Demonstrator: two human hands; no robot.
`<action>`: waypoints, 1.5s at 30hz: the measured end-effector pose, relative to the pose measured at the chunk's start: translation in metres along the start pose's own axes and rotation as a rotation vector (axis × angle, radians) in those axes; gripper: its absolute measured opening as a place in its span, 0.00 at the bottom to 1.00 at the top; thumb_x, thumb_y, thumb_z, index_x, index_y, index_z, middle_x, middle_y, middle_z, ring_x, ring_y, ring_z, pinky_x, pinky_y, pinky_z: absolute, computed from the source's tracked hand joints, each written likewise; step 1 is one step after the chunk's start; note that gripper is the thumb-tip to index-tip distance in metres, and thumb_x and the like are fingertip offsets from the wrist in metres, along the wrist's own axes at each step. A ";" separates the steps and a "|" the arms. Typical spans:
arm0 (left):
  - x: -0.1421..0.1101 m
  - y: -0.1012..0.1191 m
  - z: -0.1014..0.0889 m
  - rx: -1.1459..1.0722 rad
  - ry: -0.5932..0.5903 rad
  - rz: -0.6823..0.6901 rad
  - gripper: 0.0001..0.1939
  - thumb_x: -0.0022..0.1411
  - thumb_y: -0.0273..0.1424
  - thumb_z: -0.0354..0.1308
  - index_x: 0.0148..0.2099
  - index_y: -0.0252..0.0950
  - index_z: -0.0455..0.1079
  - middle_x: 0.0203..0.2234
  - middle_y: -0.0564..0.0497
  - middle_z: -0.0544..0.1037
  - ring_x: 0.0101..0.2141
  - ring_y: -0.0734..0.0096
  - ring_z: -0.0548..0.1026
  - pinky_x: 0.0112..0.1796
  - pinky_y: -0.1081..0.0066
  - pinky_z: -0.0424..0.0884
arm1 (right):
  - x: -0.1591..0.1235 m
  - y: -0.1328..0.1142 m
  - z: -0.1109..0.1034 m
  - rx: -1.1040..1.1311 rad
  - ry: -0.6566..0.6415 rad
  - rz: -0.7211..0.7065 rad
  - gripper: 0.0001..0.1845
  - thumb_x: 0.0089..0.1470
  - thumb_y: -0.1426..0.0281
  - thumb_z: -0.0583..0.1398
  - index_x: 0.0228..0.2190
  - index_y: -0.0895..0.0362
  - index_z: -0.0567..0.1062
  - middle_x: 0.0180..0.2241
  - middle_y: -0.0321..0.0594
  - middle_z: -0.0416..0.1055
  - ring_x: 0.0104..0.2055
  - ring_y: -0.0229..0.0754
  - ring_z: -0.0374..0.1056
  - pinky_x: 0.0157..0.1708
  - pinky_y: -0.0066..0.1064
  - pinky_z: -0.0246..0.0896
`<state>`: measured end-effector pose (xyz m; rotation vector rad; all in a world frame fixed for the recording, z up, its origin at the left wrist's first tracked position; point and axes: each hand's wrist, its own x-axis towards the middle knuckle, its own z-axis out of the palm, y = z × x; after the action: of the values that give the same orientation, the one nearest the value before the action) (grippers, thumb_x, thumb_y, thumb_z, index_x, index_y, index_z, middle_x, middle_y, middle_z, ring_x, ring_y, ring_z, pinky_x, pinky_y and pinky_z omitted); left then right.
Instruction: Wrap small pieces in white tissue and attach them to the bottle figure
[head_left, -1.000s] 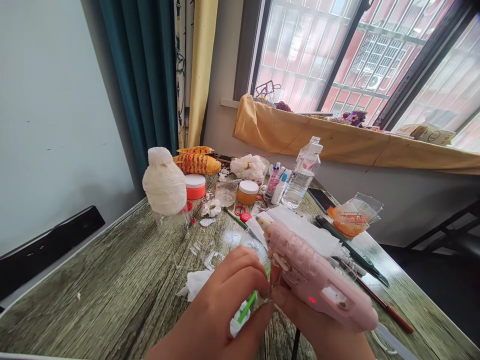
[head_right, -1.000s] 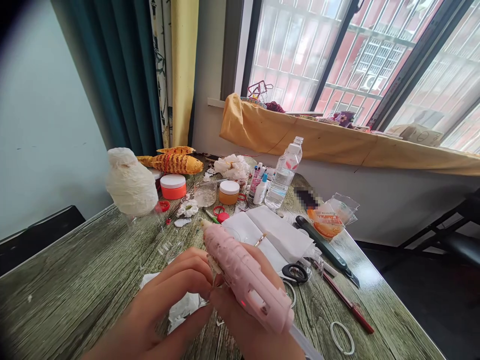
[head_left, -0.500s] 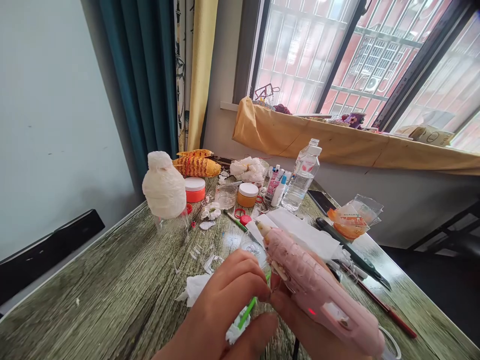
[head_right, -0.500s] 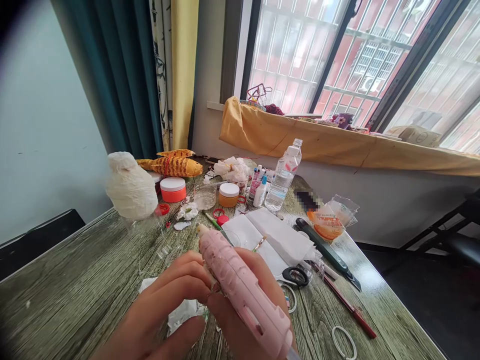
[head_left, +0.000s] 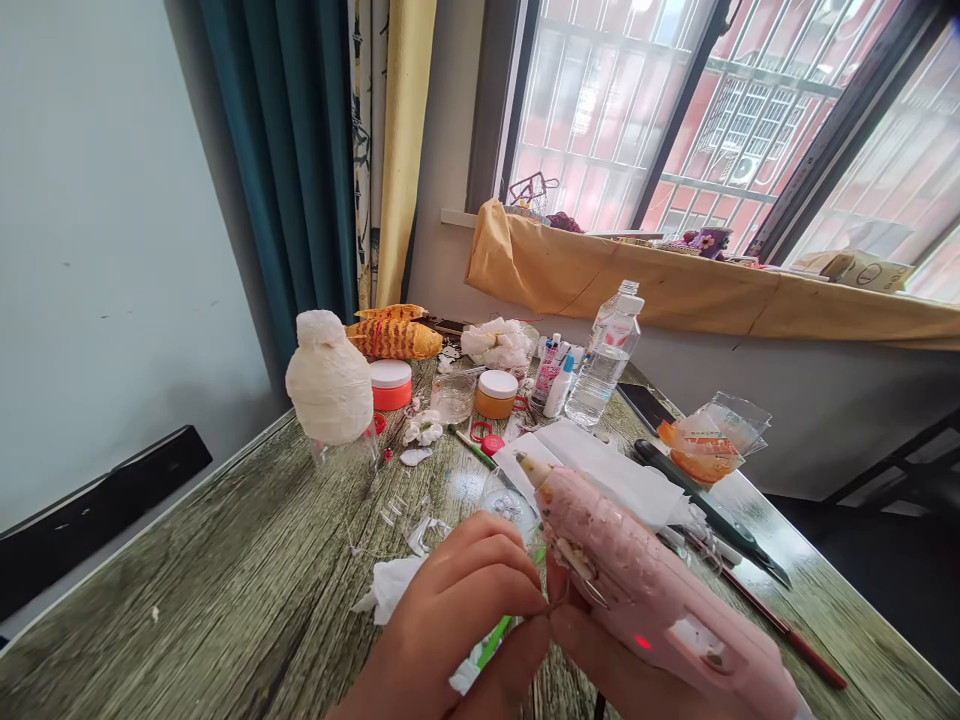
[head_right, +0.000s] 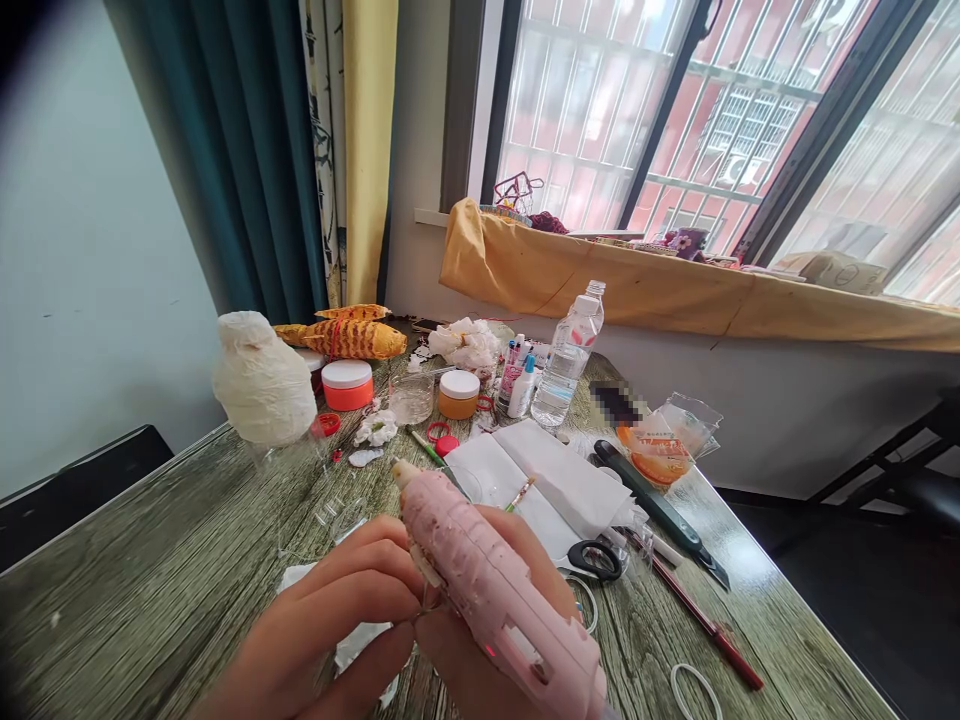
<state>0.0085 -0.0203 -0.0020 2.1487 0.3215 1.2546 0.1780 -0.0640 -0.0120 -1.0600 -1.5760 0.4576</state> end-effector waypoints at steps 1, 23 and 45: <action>0.000 0.001 0.001 0.000 0.009 -0.015 0.12 0.61 0.17 0.53 0.37 0.40 0.68 0.30 0.52 0.76 0.35 0.68 0.73 0.40 0.69 0.74 | 0.001 0.000 -0.004 0.031 -0.042 -0.013 0.25 0.52 0.71 0.65 0.52 0.45 0.72 0.32 0.32 0.76 0.31 0.41 0.75 0.32 0.24 0.75; 0.004 0.005 0.001 -0.030 0.046 -0.053 0.12 0.62 0.17 0.53 0.36 0.40 0.69 0.30 0.53 0.75 0.35 0.68 0.73 0.40 0.70 0.73 | -0.005 -0.020 0.009 -0.007 0.161 0.029 0.31 0.48 0.73 0.63 0.49 0.29 0.70 0.39 0.20 0.75 0.36 0.42 0.76 0.34 0.25 0.75; 0.005 -0.002 0.003 -0.070 0.019 -0.048 0.11 0.63 0.18 0.53 0.36 0.40 0.68 0.32 0.52 0.76 0.38 0.68 0.71 0.43 0.69 0.72 | -0.010 -0.015 0.010 0.105 0.120 0.149 0.21 0.53 0.70 0.63 0.49 0.44 0.73 0.39 0.32 0.74 0.32 0.39 0.71 0.34 0.24 0.70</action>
<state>0.0133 -0.0176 -0.0009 2.0593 0.3307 1.2424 0.1624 -0.0773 -0.0097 -1.1078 -1.3587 0.5608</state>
